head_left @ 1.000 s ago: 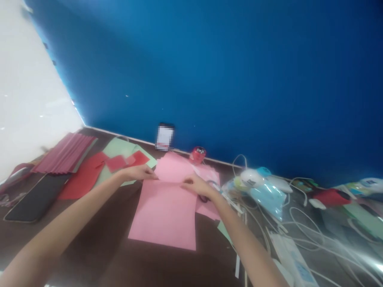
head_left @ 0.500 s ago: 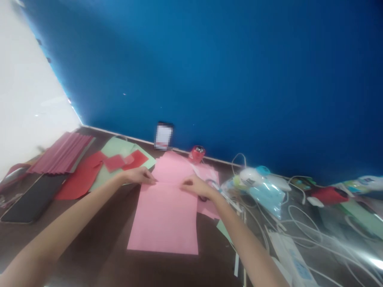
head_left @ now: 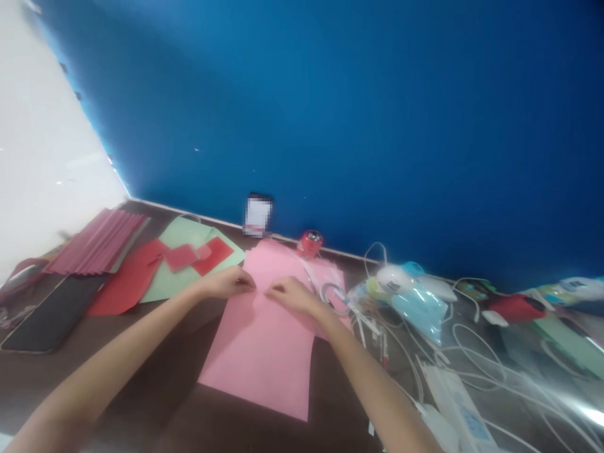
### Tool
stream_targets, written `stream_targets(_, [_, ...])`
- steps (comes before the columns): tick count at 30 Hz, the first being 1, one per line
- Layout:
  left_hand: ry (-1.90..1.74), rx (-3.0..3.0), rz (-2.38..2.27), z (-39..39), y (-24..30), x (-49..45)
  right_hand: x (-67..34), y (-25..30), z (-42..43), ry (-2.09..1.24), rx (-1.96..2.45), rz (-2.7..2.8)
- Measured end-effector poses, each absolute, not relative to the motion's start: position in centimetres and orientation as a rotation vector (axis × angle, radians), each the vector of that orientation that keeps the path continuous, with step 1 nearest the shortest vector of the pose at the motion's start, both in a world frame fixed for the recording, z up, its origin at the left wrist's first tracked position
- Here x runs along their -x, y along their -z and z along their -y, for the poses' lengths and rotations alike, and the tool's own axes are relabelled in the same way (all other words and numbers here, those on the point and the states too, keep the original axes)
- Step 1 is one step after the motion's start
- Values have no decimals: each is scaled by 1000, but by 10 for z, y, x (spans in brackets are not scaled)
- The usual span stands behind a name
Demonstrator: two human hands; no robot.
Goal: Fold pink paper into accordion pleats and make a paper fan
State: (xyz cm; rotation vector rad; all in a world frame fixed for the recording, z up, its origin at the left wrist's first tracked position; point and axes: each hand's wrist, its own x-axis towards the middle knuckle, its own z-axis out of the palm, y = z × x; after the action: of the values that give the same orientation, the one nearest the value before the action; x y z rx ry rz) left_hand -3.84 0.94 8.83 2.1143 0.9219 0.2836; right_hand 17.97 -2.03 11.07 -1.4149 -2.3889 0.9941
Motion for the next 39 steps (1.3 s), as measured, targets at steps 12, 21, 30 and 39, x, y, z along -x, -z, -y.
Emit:
stream_targets(12, [-431,-2129,-1000,-2,-88,40,-197,-110,27,-933,1387,2419])
stream_targets(21, [-401,-2173,-955,-13,-87,49,-218,-103,22,-885,1443,2406])
stream_targets(30, [-317,-2480,-971,-28,-77,47,-225,-87,7,-655,1350,2459])
stream_targets(39, [-47,-2973,-1091,-44,-57,44,-219,-64,-12,-267,1366,2633])
